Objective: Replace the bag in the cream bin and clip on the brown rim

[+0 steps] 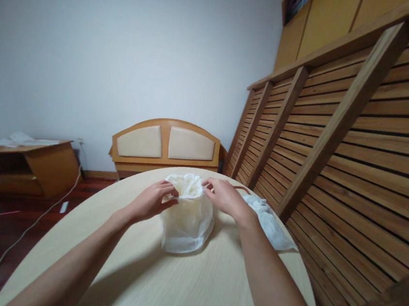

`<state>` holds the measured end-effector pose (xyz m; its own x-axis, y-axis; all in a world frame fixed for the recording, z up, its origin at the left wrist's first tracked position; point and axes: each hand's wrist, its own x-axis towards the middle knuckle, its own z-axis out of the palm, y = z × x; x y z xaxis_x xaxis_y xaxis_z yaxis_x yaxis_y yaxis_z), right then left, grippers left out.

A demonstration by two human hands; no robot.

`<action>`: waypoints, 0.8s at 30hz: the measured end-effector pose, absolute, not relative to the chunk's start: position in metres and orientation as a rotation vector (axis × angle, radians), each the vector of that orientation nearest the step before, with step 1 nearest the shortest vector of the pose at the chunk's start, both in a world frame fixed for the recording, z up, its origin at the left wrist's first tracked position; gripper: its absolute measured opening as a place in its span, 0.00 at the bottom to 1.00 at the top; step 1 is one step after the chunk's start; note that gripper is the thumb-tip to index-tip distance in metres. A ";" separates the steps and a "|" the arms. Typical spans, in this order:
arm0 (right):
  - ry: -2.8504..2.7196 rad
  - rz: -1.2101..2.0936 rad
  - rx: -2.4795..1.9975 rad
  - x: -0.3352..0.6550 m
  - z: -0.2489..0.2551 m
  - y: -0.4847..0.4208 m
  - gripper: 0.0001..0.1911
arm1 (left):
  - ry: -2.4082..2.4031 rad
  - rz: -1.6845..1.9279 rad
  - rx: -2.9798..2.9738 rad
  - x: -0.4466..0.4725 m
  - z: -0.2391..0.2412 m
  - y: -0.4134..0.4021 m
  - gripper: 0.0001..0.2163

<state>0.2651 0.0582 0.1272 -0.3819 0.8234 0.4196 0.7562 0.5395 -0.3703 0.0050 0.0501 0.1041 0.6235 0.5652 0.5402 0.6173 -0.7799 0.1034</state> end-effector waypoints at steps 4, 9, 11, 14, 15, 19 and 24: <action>-2.155 0.277 -1.277 0.258 0.125 0.059 0.15 | -0.928 -0.876 -2.810 0.004 0.103 0.050 0.03; -2.010 0.252 -1.419 0.253 0.122 0.061 0.22 | -0.772 -0.835 -2.891 0.008 0.108 0.046 0.04; -1.990 0.170 -1.494 0.254 0.123 0.060 0.26 | -0.708 -0.804 -2.911 0.011 0.110 0.043 0.03; -1.989 0.070 -1.521 0.256 0.126 0.058 0.24 | -0.624 -0.759 -2.917 0.017 0.111 0.038 0.04; -1.991 0.044 -1.501 0.256 0.127 0.058 0.22 | -0.602 -0.746 -2.915 0.019 0.112 0.037 0.04; -2.042 -0.048 -1.367 0.257 0.128 0.059 0.13 | -0.571 -0.698 -2.904 0.024 0.112 0.032 0.05; -2.073 -0.035 -1.292 0.254 0.130 0.058 0.09 | -0.615 -0.640 -2.921 0.027 0.113 0.026 0.04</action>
